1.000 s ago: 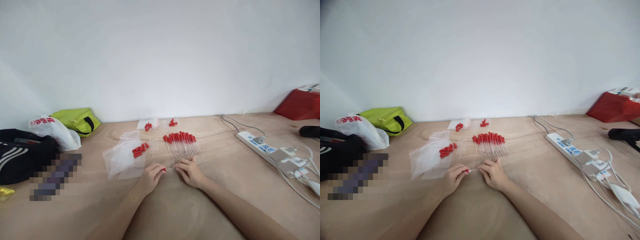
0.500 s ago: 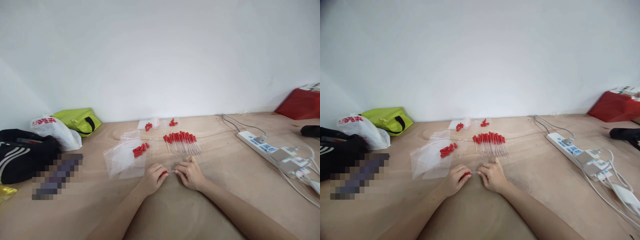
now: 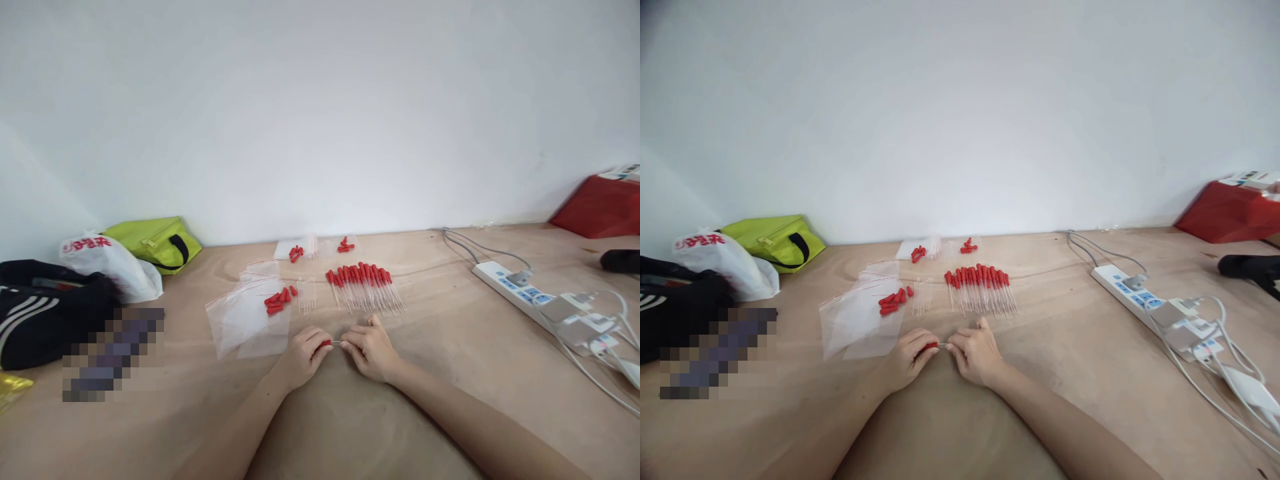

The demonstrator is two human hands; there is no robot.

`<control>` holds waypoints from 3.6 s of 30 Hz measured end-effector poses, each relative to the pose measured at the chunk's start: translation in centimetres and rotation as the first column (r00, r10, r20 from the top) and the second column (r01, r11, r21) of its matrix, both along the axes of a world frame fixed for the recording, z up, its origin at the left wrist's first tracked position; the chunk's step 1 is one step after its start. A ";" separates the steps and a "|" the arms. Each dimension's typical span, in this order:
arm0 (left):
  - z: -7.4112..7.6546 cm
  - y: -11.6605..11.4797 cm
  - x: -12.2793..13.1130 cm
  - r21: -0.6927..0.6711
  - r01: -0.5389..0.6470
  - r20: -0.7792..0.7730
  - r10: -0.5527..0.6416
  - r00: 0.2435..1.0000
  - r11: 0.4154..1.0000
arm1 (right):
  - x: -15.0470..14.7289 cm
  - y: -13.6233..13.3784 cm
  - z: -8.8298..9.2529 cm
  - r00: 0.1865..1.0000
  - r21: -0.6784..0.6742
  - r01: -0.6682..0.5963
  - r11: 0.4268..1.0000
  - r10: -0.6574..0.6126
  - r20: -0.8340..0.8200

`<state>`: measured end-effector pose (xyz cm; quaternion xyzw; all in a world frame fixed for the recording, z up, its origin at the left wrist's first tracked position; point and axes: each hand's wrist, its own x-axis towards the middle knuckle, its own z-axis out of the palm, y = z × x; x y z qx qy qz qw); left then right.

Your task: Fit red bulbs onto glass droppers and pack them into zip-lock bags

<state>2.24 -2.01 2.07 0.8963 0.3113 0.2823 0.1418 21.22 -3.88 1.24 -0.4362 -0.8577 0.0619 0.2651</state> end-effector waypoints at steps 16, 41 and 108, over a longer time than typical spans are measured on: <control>-0.8 2.6 -3.0 0.250 -0.777 -0.044 0.808 0.588 0.578 | 0.3 5.3 1.8 0.828 -0.129 0.546 0.828 -0.556 -0.064; -1.7 3.0 -3.7 0.279 -0.642 0.002 0.668 0.744 0.714 | -7.8 8.1 2.0 0.806 -0.201 0.588 0.783 -0.588 0.070; 0.1 -0.9 0.8 -0.129 -0.101 0.060 0.110 0.992 0.986 | 2.1 0.8 -0.5 0.998 0.132 -0.055 0.990 0.051 0.031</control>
